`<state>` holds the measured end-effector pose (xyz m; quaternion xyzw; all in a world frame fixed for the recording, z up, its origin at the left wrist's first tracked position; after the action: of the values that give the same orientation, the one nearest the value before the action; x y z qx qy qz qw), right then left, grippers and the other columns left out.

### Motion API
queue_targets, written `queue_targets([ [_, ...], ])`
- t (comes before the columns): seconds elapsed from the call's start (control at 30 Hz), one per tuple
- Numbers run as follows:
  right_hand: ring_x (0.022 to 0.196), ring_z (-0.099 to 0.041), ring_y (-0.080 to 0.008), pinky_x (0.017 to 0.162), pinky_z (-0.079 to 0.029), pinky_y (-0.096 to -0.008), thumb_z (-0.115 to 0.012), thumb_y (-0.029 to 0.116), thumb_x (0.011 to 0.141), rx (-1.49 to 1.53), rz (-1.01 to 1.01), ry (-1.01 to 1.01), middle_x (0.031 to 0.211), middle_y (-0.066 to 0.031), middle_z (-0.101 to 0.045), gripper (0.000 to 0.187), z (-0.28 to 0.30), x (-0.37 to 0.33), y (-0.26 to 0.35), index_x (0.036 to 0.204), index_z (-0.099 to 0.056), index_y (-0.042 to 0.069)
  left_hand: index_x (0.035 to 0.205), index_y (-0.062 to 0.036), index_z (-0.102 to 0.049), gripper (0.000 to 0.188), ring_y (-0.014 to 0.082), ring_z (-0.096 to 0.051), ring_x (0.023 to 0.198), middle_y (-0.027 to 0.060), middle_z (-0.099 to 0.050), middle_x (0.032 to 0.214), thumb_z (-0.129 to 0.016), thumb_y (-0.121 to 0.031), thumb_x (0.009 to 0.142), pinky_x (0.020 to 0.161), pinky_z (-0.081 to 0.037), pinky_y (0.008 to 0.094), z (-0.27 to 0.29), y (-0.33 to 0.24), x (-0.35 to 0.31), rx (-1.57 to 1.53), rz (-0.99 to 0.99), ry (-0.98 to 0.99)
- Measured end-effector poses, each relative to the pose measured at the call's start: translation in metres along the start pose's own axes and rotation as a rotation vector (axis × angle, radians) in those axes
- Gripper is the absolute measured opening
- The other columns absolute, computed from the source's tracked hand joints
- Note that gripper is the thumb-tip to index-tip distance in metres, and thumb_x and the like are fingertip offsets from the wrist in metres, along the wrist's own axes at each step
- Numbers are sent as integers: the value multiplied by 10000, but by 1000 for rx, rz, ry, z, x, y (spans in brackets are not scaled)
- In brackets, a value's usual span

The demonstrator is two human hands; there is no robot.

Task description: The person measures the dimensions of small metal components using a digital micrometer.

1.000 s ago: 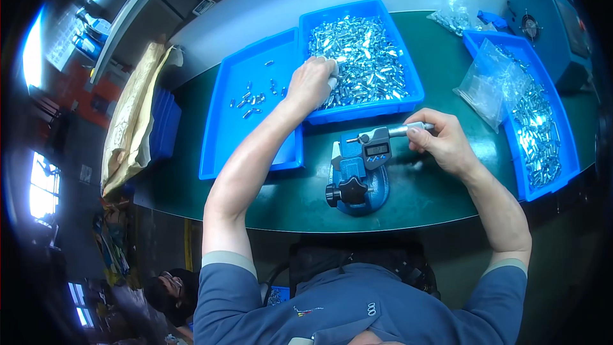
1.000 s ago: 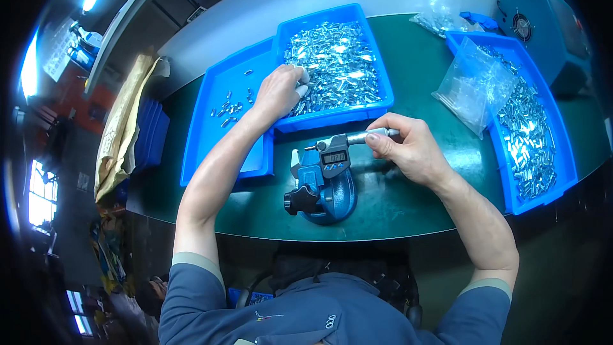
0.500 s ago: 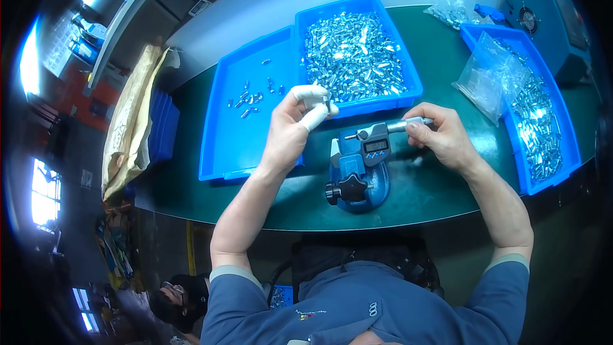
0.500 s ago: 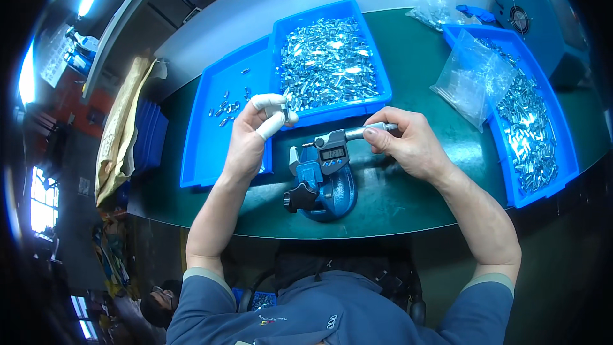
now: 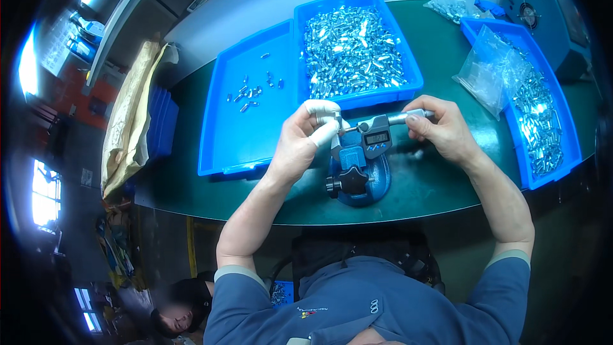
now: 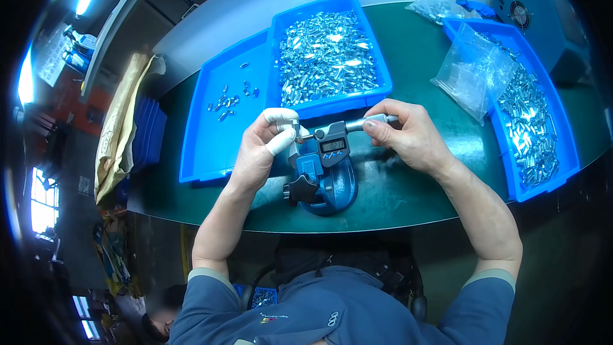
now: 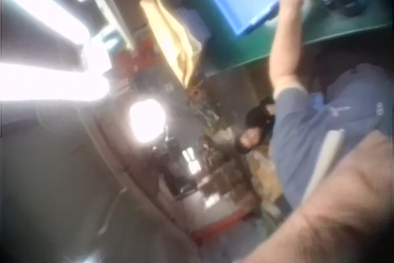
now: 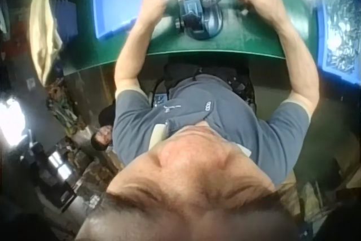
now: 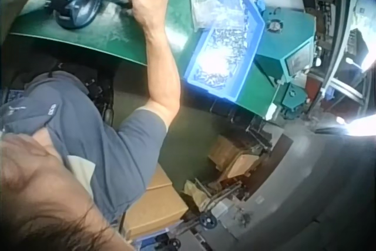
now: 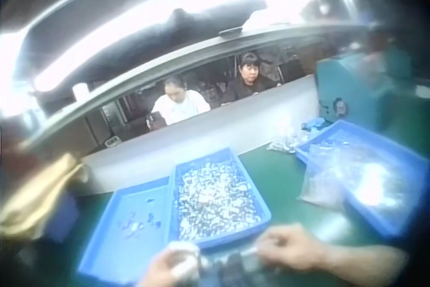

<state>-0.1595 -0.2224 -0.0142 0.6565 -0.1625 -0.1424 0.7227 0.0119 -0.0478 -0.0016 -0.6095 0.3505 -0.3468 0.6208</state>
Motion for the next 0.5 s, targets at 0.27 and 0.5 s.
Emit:
queue_targets([
  [0.27,715,-579,-67,636,-466,-214,-670,299,932,-16,31,-1,776,-13,-619,298,0,0,0,1037,-648,21,1143,-77,-584,244,141,-666,904,89,-692,971,-642,-76,905,657,-522,252,-1,2,0,-3,-36,25],
  [0.5,725,-582,-71,652,-466,-211,-657,268,925,-8,37,-3,801,-18,-623,273,-1,-1,4,1051,-643,26,1161,-60,-563,260,134,-643,906,79,-666,979,-633,-44,911,748,-517,274,-1,2,-2,4,-3,25],
])
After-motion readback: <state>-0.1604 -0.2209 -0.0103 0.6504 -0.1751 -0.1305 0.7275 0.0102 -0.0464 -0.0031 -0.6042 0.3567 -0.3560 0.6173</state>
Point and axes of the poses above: each hand's wrist, its own x-axis towards the middle knuckle, its own z-axis out of the back of the hand, y = z × x, the point moved 6 cm from there along x, towards the middle knuckle
